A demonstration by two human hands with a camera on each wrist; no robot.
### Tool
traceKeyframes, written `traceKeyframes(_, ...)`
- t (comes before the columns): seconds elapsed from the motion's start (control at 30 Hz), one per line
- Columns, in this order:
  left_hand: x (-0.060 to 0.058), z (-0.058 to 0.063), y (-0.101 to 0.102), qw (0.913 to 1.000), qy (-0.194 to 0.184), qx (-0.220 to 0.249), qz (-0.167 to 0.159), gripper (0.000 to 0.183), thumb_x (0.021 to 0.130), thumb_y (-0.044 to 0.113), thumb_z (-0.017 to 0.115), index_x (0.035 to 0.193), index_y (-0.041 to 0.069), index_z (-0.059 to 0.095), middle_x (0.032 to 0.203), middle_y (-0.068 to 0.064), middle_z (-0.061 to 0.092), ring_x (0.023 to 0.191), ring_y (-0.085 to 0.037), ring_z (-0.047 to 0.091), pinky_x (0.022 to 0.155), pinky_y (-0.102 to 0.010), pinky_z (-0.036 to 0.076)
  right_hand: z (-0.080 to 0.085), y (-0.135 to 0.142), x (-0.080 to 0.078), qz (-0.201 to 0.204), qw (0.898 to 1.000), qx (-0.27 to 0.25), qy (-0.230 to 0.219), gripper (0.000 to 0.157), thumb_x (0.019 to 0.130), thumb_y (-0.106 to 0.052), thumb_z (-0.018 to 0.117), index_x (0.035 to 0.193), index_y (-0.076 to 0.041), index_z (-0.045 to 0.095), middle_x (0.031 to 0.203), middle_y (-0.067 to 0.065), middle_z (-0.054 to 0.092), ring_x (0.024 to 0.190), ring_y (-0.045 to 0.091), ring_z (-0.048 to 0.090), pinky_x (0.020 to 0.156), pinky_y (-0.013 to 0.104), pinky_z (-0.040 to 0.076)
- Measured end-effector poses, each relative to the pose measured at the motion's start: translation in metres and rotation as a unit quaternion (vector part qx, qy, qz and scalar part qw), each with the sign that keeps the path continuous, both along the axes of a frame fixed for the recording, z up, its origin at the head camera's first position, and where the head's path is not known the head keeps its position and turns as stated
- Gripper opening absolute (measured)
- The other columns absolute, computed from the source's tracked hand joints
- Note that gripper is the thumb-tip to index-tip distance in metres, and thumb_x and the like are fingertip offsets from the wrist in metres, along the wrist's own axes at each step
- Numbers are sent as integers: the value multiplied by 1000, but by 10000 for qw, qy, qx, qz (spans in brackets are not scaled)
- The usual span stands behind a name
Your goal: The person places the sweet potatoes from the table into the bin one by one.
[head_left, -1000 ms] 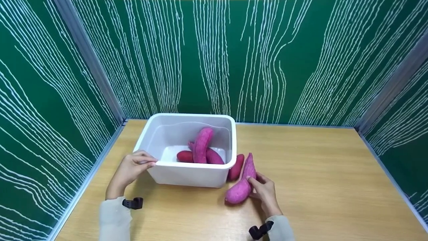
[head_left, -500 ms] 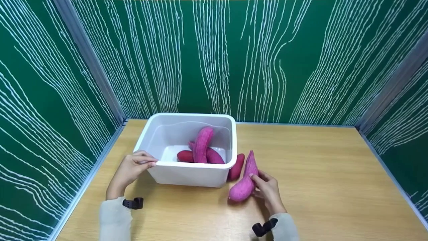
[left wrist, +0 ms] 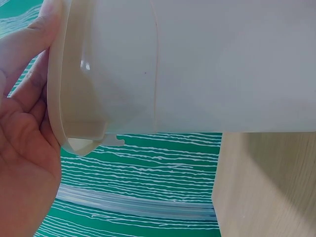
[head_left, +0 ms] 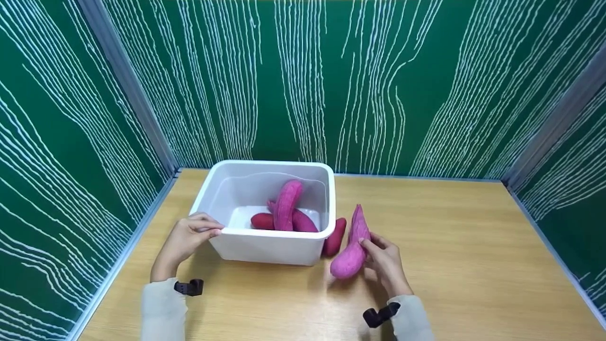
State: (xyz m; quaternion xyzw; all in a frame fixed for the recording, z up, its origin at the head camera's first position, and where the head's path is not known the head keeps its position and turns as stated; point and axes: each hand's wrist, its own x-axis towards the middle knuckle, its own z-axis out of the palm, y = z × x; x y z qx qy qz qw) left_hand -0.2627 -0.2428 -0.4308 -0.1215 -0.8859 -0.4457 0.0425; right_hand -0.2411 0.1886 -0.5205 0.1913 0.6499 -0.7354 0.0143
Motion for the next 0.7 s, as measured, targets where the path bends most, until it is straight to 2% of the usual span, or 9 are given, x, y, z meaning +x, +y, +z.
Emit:
traceKeyframes(0.2,1,-1,-1,9993,294,144,-170,12,81,12,75,92,8,78,94,-7,69,89,-13,55,73,-17,48,12,2,-2,35,9991,-387,160,64,90,-11,64,145,4,35,141,26,43,78,9,62,66,25,54)
traceKeyframes(0.37,0,-1,0,9995,247,118,-140,12,81,12,75,92,9,78,94,-6,69,90,-13,55,75,-17,48,17,4,-4,105,9984,-485,271,67,89,-16,66,145,5,34,140,20,43,97,14,58,80,27,54)
traceKeyframes(0.47,0,0,0,9999,113,74,-77,13,81,14,75,94,11,78,95,-6,68,92,-16,55,77,-17,48,9,11,-11,185,9983,-483,272,76,85,-24,72,146,3,34,139,16,44,107,16,55,87,31,52)
traceKeyframes(0.6,-1,1,0,10000,-35,39,-16,15,82,15,74,96,10,78,97,-5,68,96,-20,54,80,-18,49,-12,25,-25,277,9986,-353,295,84,79,-33,79,144,-1,39,133,9,52,104,14,57,85,32,54)
traceKeyframes(0.7,0,0,0,10000,-95,1,14,16,83,15,74,97,9,77,98,-5,68,97,-20,54,82,-20,49,-2,23,-22,340,9989,-79,306,79,82,-32,76,144,1,39,136,15,51,109,19,55,89,37,53)
